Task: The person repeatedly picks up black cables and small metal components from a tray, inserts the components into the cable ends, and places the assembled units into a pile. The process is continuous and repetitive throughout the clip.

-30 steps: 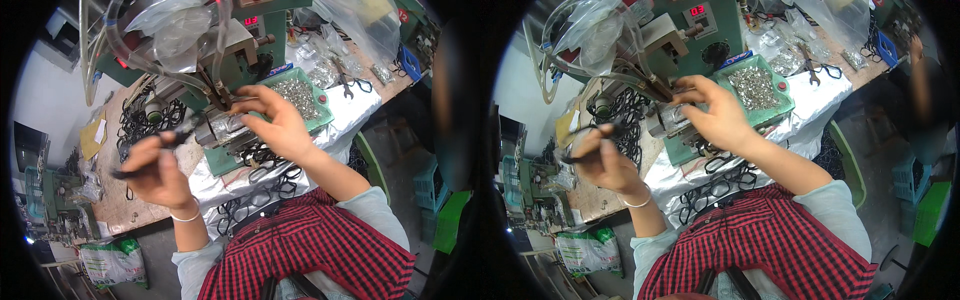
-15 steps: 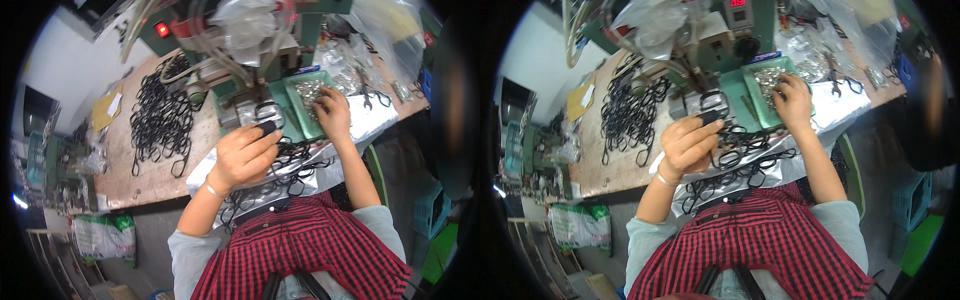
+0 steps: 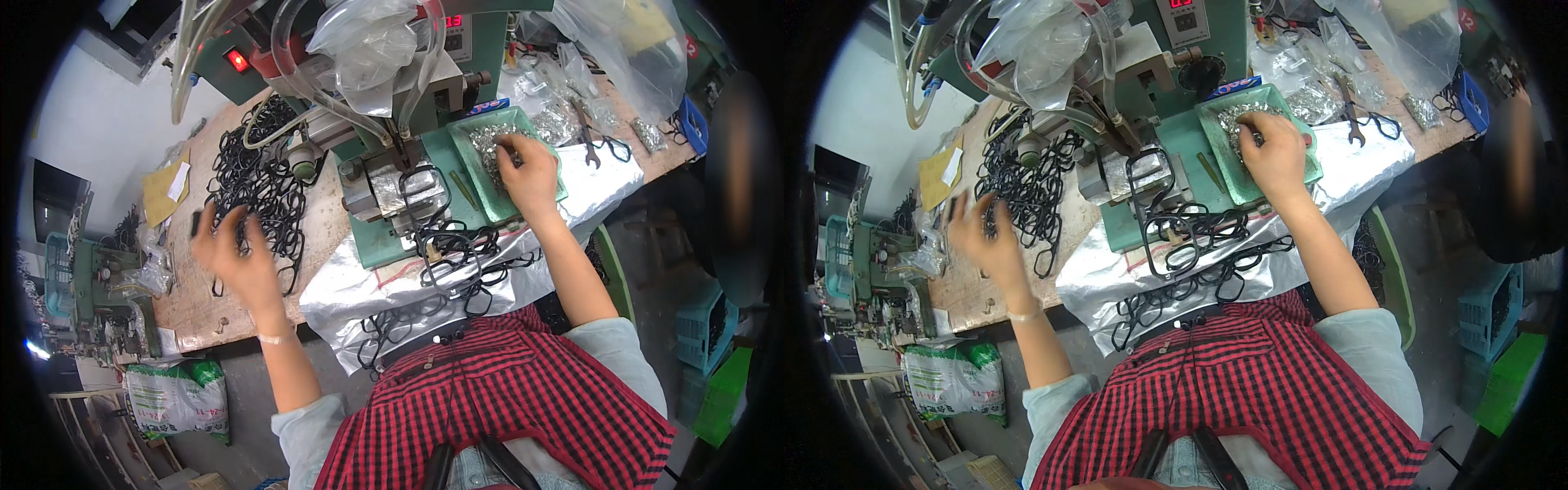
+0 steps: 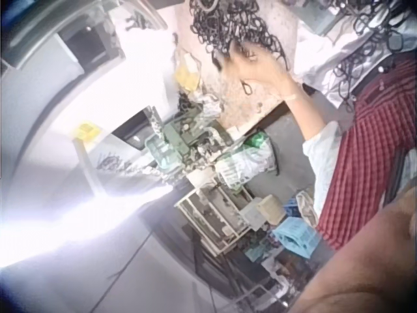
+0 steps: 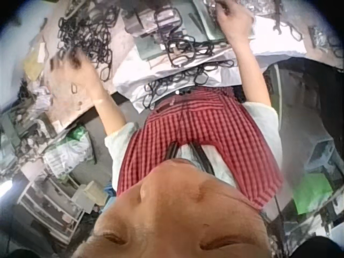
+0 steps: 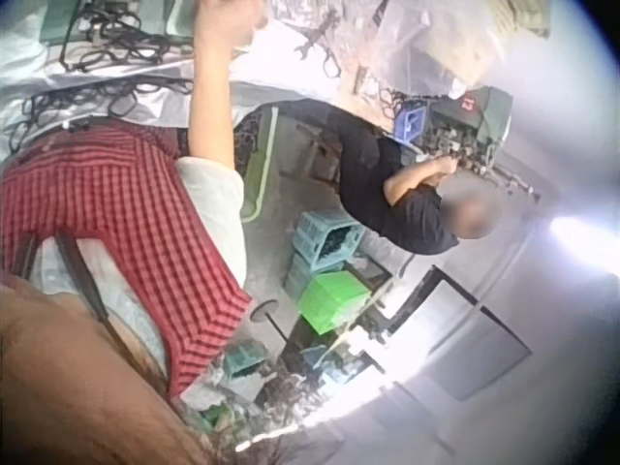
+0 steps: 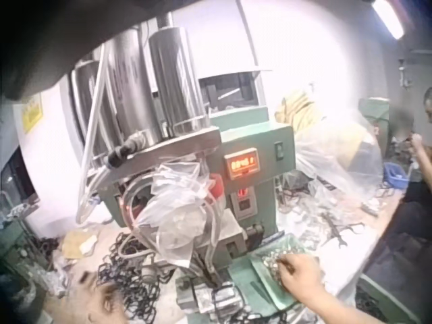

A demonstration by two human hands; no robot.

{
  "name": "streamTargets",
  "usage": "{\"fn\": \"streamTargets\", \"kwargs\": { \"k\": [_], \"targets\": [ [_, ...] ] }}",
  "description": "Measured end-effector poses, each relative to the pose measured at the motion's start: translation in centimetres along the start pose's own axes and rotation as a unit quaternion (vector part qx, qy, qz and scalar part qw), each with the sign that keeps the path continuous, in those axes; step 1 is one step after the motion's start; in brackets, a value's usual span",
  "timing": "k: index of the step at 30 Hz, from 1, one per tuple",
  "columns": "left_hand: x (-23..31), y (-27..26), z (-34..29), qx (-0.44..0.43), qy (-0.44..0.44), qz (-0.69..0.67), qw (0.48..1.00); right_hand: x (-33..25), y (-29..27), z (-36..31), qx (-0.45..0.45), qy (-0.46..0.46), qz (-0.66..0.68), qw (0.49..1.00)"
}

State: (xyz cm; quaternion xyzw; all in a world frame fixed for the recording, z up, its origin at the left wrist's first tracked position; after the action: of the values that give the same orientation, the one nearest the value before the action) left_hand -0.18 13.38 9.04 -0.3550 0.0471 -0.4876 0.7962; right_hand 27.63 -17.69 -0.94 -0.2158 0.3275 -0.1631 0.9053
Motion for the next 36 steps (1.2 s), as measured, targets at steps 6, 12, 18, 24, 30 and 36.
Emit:
{"fn": "streamTargets", "kwargs": {
  "k": [6, 12, 18, 24, 30, 36],
  "targets": [
    [-6.8, 15.6, -5.0, -0.182, 0.036, 0.292, 0.938, 0.3, 0.5, -1.1, -0.017, 0.032, 0.009, 0.999],
    [-6.6, 15.6, -7.4, -0.197, 0.004, 0.141, 0.970, 0.8, -4.5, -3.1, 0.016, 0.003, -0.035, 0.999],
    [-6.8, 16.2, -7.8, -0.284, 0.050, 0.027, 0.957, -5.9, -2.0, 1.1, -0.068, 0.027, 0.178, 0.981],
    [-10.2, 16.3, -6.8, -0.209, -0.012, 0.169, 0.963, -9.5, 4.7, 2.7, -0.133, 0.096, 0.391, 0.906],
    [-6.5, 12.3, -3.6, -0.088, 0.009, 0.041, 0.995, -9.8, 5.0, 2.0, -0.106, 0.133, 0.457, 0.873],
    [-7.1, 9.0, -4.9, -0.044, -0.366, -0.502, 0.782, -10.7, 6.7, 0.6, -0.089, 0.254, 0.557, 0.786]
  ]
}}
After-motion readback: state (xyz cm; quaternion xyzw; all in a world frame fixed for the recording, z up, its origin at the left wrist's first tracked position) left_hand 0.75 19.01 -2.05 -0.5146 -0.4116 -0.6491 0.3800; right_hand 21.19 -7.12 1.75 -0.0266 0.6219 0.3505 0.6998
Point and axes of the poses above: each hand's wrist, its own z-axis towards the middle knuckle, its own y-axis out of the palm, x = y × z, the point moved 10 cm from there along z, towards the middle knuckle, and after that the axes turned 6 degrees about -y, right-handed, at the moved point
